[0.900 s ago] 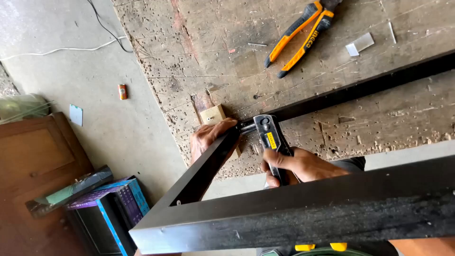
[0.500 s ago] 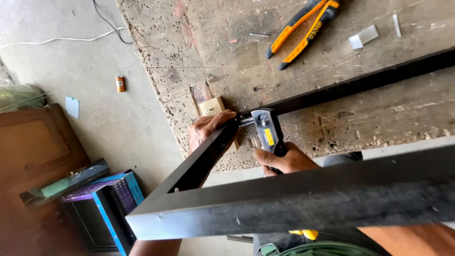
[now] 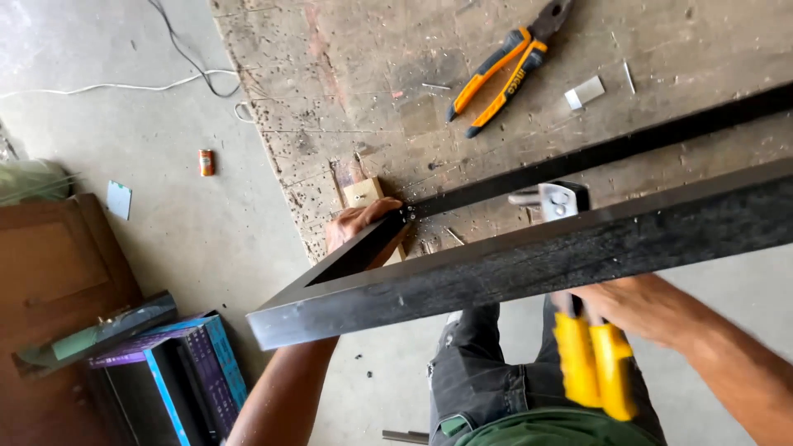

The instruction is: Assembling a metal frame by riveting the corners together and measuring the dimensions on a workbench

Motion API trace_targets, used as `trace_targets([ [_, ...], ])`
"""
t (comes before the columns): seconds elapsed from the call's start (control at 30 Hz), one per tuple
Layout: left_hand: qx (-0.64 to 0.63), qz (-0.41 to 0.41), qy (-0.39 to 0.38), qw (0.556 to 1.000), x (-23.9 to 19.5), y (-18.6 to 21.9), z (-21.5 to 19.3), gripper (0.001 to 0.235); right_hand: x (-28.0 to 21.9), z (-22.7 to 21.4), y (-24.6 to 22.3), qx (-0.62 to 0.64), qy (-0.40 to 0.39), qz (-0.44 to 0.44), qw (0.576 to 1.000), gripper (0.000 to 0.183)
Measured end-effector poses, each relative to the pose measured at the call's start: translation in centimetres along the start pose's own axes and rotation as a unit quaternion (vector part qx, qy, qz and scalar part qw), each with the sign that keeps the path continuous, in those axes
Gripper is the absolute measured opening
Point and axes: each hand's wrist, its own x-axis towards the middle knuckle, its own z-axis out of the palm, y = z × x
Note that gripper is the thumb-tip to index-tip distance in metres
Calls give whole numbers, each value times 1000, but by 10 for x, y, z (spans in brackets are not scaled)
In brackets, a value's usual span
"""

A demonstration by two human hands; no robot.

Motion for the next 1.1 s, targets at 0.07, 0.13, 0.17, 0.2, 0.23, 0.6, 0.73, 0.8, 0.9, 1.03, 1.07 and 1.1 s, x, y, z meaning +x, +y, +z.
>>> trace_targets([
  [0.07, 57, 6, 20, 998, 1, 7, 5, 30, 3, 9, -1, -70, 33, 11, 997, 51],
  [0.13, 113, 12, 39, 993, 1, 14, 5, 22, 8, 20, 10, -109, 53, 14, 993, 53],
  [0.17, 108, -3, 24, 994, 2, 18, 3, 21, 14, 21, 25, -242, 131, -11, 961, 50],
  [0.2, 102, -15, 10, 995, 5, 20, 2, 23, 21, 21, 39, -367, 208, -34, 906, 49],
  [0.23, 102, -11, 16, 995, 10, 16, 3, 23, 25, 12, 38, -370, 214, -35, 903, 49],
  [0.6, 46, -68, -37, 996, 12, 29, -6, 26, 100, -10, 94, -467, 377, -329, 729, 59],
  [0.73, 115, -140, -60, 982, 8, 28, -5, 24, 80, -26, 63, -510, 441, -373, 637, 76],
  [0.8, 10, -100, -26, 995, 7, 37, -9, 24, 89, -33, 75, -380, 468, -442, 665, 80],
  [0.9, 54, -57, 59, 995, -1, 19, 4, 35, 101, -64, 56, -450, 421, -373, 693, 62],
  [1.03, 121, 16, 183, 975, 9, 33, 0, 55, 107, -103, 30, -547, 354, -254, 715, 55],
  [1.07, 88, -20, 153, 984, 24, 68, -21, 34, 103, -110, 23, -525, 374, -338, 685, 54],
  [1.1, 54, -56, 122, 989, 37, 103, -42, 33, 98, -117, 16, -499, 391, -420, 650, 56],
])
